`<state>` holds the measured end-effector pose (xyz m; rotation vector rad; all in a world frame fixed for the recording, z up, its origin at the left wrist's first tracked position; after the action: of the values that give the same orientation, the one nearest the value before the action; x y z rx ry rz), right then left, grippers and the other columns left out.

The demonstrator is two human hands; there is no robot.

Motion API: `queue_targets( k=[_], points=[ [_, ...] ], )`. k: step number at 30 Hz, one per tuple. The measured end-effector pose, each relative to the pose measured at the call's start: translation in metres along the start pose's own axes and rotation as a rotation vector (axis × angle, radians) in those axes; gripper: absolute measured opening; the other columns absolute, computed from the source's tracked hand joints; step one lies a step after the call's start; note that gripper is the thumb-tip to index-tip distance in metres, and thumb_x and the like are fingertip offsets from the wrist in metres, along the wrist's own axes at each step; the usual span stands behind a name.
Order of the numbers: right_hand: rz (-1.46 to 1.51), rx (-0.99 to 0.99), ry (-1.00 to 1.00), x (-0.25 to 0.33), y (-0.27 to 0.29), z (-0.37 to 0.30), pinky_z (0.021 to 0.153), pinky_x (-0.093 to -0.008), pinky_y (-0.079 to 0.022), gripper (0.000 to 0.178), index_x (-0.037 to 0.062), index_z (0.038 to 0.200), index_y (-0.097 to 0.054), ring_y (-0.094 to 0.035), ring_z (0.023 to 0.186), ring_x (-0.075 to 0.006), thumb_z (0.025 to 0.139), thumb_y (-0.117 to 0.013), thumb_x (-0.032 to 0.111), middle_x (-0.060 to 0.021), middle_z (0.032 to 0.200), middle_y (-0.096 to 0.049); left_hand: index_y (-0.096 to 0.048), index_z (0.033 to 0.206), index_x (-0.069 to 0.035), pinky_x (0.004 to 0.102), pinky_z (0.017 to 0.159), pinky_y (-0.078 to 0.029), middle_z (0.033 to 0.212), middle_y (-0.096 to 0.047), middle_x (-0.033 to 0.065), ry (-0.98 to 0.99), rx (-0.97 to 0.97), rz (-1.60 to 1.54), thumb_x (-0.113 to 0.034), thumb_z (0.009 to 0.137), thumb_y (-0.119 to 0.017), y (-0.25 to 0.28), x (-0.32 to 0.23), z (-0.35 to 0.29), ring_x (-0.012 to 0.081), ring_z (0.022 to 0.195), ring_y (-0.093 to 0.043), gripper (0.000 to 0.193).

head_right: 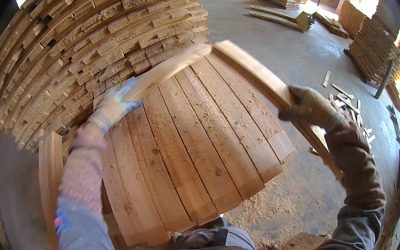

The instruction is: The person repeatedly picks up stacks of wooden planks from a pile, carries them to a conveyor or table, and places them down. The person then returns to the pile to repeat the process.

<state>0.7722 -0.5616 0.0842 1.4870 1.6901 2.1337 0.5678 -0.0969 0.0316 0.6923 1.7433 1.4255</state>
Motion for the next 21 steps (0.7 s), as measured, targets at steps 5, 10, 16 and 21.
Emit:
queue_targets(
  k=[5, 10, 16, 21],
  points=[
    [-0.061, -0.048, -0.121, 0.007, -0.032, 0.095, 0.073, -0.0373, -0.053, 0.064, 0.0008, 0.098, -0.072, -0.066, 0.074, -0.0200, 0.082, -0.075, 0.063, -0.0082, 0.086, -0.072, -0.028, 0.162, -0.022, 0.0413, 0.091, -0.054, 0.114, -0.069, 0.0212, 0.101, -0.199, -0.523, -0.041, 0.096, -0.070, 0.002, 0.098, -0.164, 0.0267, 0.104, -0.068, 0.080],
    [0.150, 0.148, -0.080, -0.014, -0.071, 0.123, 0.085, -0.0336, -0.054, 0.069, 0.0041, 0.127, -0.063, -0.065, 0.096, -0.0172, 0.086, -0.076, 0.058, -0.0082, 0.109, -0.070, -0.016, 0.165, -0.020, 0.0460, 0.107, -0.041, 0.142, -0.045, 0.0307, 0.511, -0.008, -0.336, -0.049, 0.091, -0.073, -0.028, 0.029, -0.242, 0.0378, 0.128, -0.041, 0.098],
    [0.921, 0.230, -0.155, -0.025, -0.089, 0.089, 0.086, -0.0344, -0.055, 0.053, 0.0039, 0.128, -0.066, -0.067, 0.098, -0.0177, 0.085, -0.082, 0.030, -0.0068, 0.111, -0.071, -0.036, 0.155, -0.008, 0.0432, 0.112, -0.041, 0.133, -0.055, 0.0225, 0.409, -0.245, -1.058, -0.054, 0.085, -0.079, -0.067, 0.085, -0.207, 0.0333, 0.125, -0.051, 0.095],
    [0.926, 0.166, -0.052, -0.018, -0.055, 0.092, 0.080, -0.0343, -0.058, 0.047, 0.0017, 0.125, -0.068, -0.070, 0.087, -0.0193, 0.085, -0.080, 0.023, -0.0071, 0.104, -0.074, -0.067, 0.130, -0.003, 0.0335, 0.105, -0.047, 0.115, -0.071, 0.0098, 0.444, -0.177, -1.193, -0.051, 0.087, -0.076, -0.062, 0.086, -0.217, 0.0206, 0.109, -0.064, 0.066]
  ],
)
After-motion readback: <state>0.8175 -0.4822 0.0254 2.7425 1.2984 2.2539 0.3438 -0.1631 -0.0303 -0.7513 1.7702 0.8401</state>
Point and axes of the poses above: each hand's wrist, its own z-axis towards the middle knuckle, its own y-axis out of the back of the hand, x = y × z, the point moved 3 cm from there along z, towards the middle knuckle
